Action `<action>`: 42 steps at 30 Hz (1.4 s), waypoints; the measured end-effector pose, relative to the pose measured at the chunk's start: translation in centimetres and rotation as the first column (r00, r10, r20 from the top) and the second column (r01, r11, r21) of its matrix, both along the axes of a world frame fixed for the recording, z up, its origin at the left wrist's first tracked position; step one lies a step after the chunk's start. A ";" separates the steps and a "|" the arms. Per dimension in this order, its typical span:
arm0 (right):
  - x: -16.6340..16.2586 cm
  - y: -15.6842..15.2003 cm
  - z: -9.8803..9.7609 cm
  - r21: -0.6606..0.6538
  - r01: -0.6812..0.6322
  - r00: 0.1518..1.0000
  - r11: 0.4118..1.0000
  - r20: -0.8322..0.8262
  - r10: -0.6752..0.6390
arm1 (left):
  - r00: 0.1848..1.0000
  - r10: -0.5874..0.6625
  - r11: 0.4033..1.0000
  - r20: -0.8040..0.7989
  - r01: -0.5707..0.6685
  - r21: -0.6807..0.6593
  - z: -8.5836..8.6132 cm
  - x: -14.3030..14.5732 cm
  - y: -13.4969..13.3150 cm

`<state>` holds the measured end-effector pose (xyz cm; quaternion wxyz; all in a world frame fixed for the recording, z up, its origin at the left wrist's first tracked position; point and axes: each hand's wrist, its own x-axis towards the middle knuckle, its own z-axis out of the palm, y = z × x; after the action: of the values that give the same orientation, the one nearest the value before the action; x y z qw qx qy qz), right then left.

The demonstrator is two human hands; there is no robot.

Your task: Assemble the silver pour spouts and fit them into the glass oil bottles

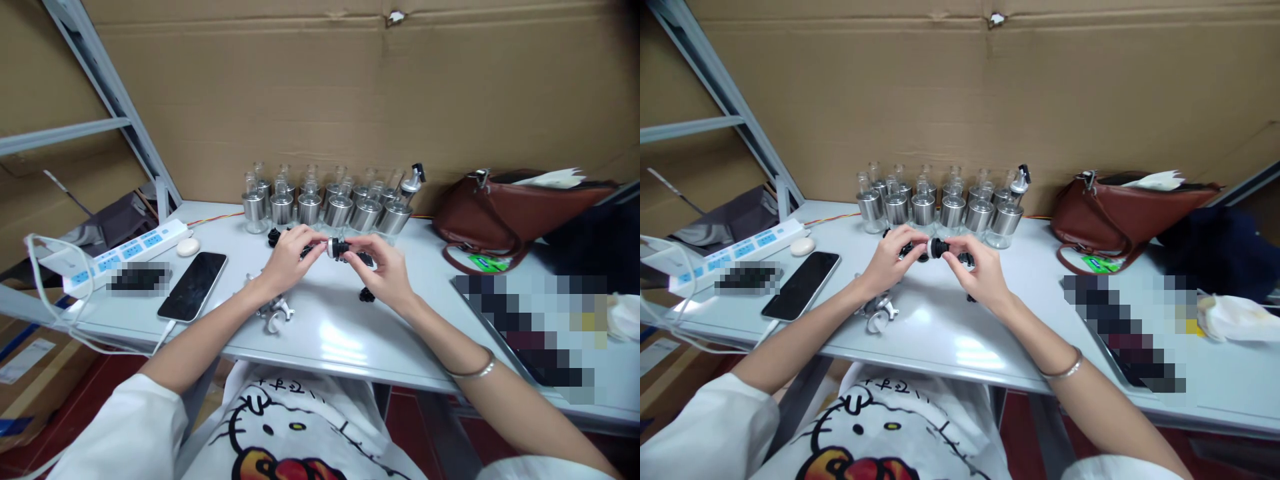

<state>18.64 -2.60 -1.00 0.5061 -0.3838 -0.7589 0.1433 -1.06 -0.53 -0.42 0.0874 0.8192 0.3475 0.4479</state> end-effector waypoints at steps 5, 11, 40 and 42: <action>0.0 0.0 0.2 0.102 -0.047 0.991 0.994 0.129 0.034 | 0.993 -0.066 0.995 0.099 0.072 -0.066 0.2 0.1 0.0; -0.3 -0.2 0.1 0.212 -0.004 0.996 0.977 0.083 -0.014 | 0.984 -0.065 0.976 0.164 0.097 -0.192 0.3 0.3 -0.1; 0.3 0.2 -0.2 0.205 0.023 0.992 0.979 0.114 -0.047 | 0.924 -0.263 0.766 0.278 0.375 -0.522 0.1 0.5 -0.2; 0.2 0.3 -0.3 0.196 0.023 0.993 0.980 0.109 -0.045 | 0.927 -0.257 0.770 0.274 0.367 -0.522 0.2 0.5 -0.3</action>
<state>18.88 -2.29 -1.29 0.5000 -0.3528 -0.7900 0.0380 -0.53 -0.82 -0.21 0.4309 0.7570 0.3129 0.3788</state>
